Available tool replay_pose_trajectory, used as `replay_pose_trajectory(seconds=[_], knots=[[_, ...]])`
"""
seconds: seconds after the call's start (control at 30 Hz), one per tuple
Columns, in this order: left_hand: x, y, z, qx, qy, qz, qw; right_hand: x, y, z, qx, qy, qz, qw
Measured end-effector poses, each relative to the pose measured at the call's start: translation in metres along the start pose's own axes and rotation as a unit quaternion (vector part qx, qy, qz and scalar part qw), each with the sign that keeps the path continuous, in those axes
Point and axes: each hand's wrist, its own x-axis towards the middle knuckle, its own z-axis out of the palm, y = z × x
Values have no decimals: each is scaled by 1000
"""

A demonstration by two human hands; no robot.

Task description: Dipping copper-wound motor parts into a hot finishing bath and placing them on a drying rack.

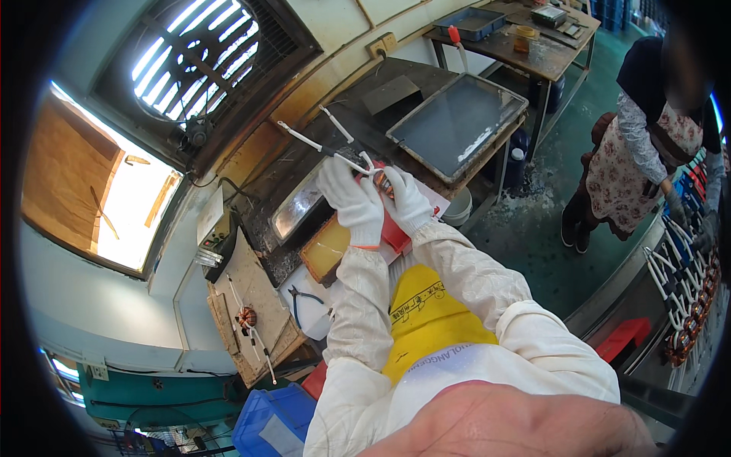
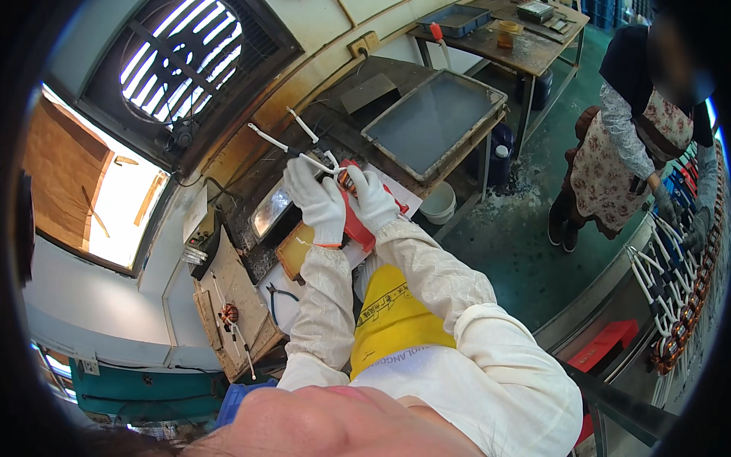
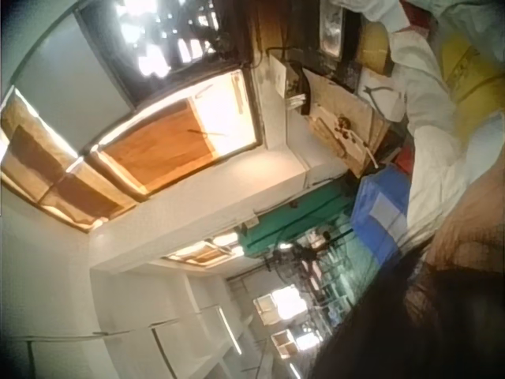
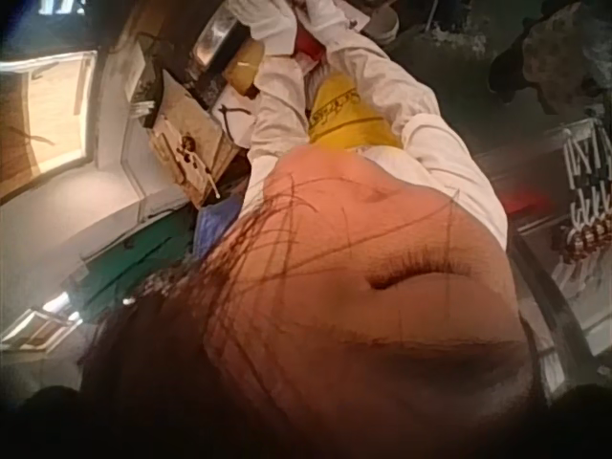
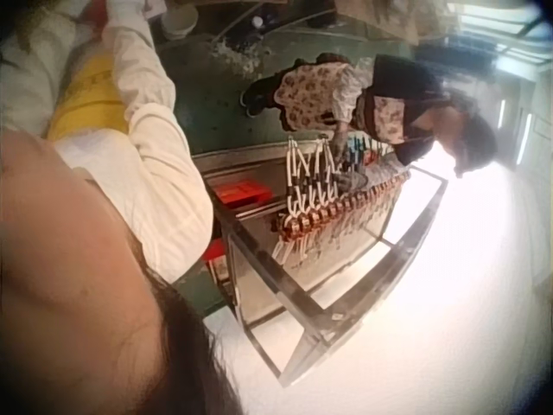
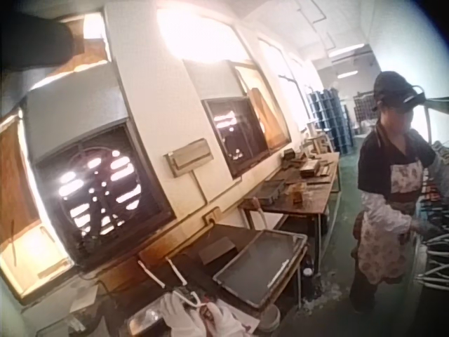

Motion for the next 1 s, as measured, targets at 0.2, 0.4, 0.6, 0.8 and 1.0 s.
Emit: replay_pose_trajectory(seconds=[0.2,0.4,0.6,0.8,1.0], knots=[[15,-20,-9,286,-273,267,879,0,-9,1,13,11,-25,1000],[10,-17,0,254,-257,233,903,2,-5,1,1,7,-19,1000],[-29,-21,13,41,-113,47,992,1,0,0,17,32,-32,999],[-75,-11,35,-180,-169,-473,846,-2,3,0,20,32,-17,999],[-82,-13,38,-98,-182,-409,889,-5,7,-3,79,72,-15,994]])
